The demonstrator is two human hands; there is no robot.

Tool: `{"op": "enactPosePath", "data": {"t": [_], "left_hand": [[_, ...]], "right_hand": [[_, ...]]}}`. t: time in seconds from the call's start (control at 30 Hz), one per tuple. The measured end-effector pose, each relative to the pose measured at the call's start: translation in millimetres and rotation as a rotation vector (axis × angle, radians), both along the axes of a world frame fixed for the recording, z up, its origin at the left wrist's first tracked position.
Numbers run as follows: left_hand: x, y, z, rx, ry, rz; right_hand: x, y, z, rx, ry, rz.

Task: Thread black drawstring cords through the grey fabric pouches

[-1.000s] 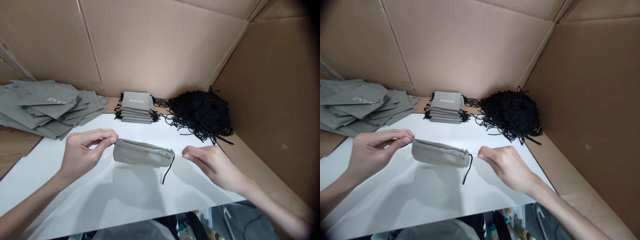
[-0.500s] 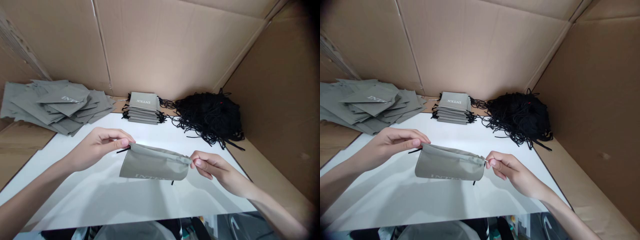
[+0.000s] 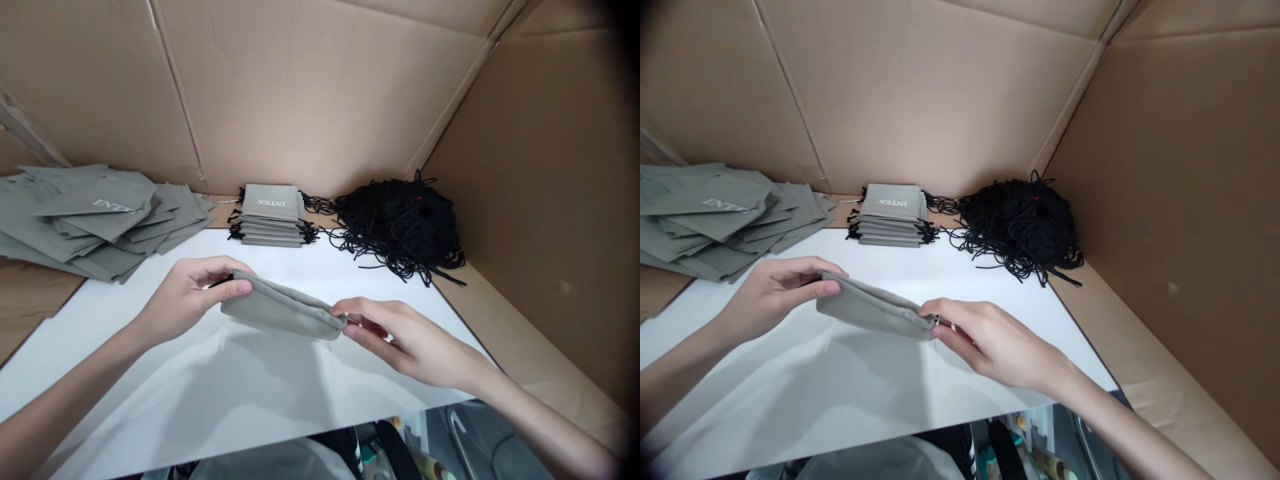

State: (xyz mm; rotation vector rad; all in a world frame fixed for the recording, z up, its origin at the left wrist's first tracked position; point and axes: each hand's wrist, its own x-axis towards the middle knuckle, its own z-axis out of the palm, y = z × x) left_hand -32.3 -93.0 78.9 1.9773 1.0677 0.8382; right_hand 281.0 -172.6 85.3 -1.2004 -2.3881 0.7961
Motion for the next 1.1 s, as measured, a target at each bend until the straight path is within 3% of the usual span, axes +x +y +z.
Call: {"op": "enactPosePath", "data": {"t": [0.2,0.37,0.53,0.63,0.9,1.1], "left_hand": [[-10,5,-2.7,-0.012,0.017,-0.025],[-9,5,-0.3,0.004,0.048,0.025],[-4,3,4.3,-0.213,-0.235,0.074],[-2,3,10.5,-0.266,-0.298,0.029],[3,6,27.2,-0.053,-0.111,0.044],[-7,11,36.3,0.094,-0.016,0.084]], "right_hand": [[0,10,4.8,-0.135,0.101,0.147],[-2,11,-9.3,-0.171,0.208,0.015],[7,14,-31.7,-0.443,0.606,-0.1],[14,14,-39.2,-0.521,0.682,-0.132],[28,20,-39.3,-0.503,0.651,-0.142],[39,21,-40.2,-0.485,0.66,-0.189]]}}
